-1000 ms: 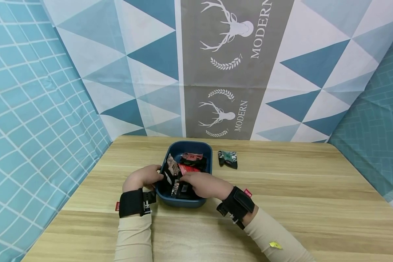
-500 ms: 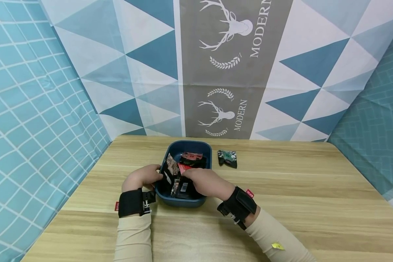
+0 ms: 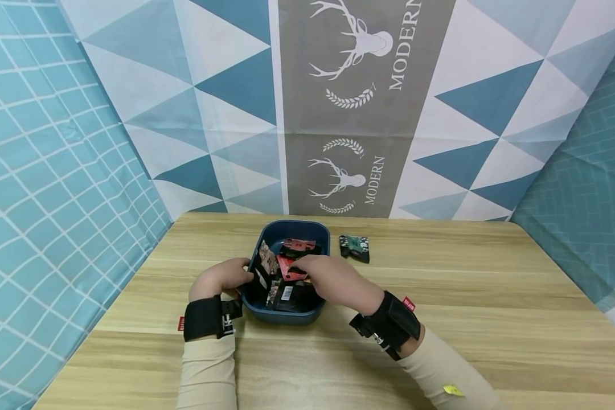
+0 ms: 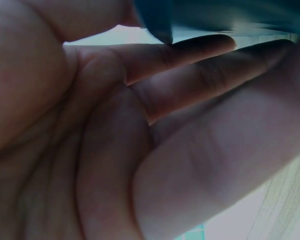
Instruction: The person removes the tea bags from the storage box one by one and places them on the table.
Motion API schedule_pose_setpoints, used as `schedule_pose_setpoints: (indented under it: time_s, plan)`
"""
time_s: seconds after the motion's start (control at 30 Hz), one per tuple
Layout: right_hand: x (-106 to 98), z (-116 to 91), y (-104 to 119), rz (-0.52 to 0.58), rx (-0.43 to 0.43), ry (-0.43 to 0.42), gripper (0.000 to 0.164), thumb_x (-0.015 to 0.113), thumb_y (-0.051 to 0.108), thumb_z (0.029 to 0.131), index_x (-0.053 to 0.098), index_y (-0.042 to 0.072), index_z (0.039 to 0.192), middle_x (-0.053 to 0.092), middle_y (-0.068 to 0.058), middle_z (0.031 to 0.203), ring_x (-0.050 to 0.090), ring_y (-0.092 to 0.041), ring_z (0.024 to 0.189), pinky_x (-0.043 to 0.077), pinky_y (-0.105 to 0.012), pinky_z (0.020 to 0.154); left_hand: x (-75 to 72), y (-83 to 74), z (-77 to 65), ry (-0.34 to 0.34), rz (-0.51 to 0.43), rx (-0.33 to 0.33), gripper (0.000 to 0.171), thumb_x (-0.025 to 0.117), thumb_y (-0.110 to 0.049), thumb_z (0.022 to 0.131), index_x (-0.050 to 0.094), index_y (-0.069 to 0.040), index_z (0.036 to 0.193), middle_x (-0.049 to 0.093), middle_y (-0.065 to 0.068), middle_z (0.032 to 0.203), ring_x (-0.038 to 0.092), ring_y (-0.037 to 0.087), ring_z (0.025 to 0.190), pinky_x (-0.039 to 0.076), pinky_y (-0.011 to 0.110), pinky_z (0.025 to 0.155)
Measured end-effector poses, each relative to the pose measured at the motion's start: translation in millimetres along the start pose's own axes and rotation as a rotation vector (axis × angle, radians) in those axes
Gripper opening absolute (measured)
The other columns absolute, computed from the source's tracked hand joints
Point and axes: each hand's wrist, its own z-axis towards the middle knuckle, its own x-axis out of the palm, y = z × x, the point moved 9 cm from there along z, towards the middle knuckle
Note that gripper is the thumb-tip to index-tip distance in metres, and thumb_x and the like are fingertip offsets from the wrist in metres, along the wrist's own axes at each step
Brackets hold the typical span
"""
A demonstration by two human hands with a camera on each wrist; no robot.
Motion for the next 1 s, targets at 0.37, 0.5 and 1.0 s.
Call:
schedule_pose_setpoints:
  time_s: [0.37, 0.5, 1.0]
  plan:
    - [-31, -20, -28, -0.003, 0.096, -0.07, 0.037, 0.045, -0.001, 0.094, 0.057, 0.013, 0.127, 0.062, -0.006, 0.123, 0.062, -0.021, 0.102, 0.053, -0.034, 0.08, 0.3, -0.2, 0.0, 0.004, -0.008, 0.002, 0.045, 0.041, -0.009, 0.096, 0.034, 0.006, 0.138, 0.057, 0.022, 0.109, 0.06, 0.023, 0.077, 0.055, 0.036, 0.069]
    - [-33, -24, -50, -0.004, 0.13, -0.1, 0.031, 0.045, 0.002, 0.095, 0.061, 0.012, 0.119, 0.067, -0.004, 0.105, 0.064, -0.018, 0.091, 0.053, -0.032, 0.071, 0.9, 0.2, 0.3, 0.006, -0.014, 0.003, 0.043, 0.041, -0.009, 0.096, 0.037, 0.006, 0.135, 0.057, 0.022, 0.109, 0.06, 0.023, 0.078, 0.056, 0.037, 0.069]
    - [-2, -40, -141, -0.028, 0.309, -0.106, 0.049, 0.043, -0.013, 0.084, 0.057, 0.007, 0.127, 0.062, -0.015, 0.122, 0.062, -0.032, 0.104, 0.054, -0.042, 0.073, 0.2, 1.6, 0.6, 0.007, -0.011, 0.005, 0.044, 0.04, -0.009, 0.096, 0.035, 0.007, 0.136, 0.058, 0.021, 0.107, 0.06, 0.022, 0.077, 0.056, 0.036, 0.069]
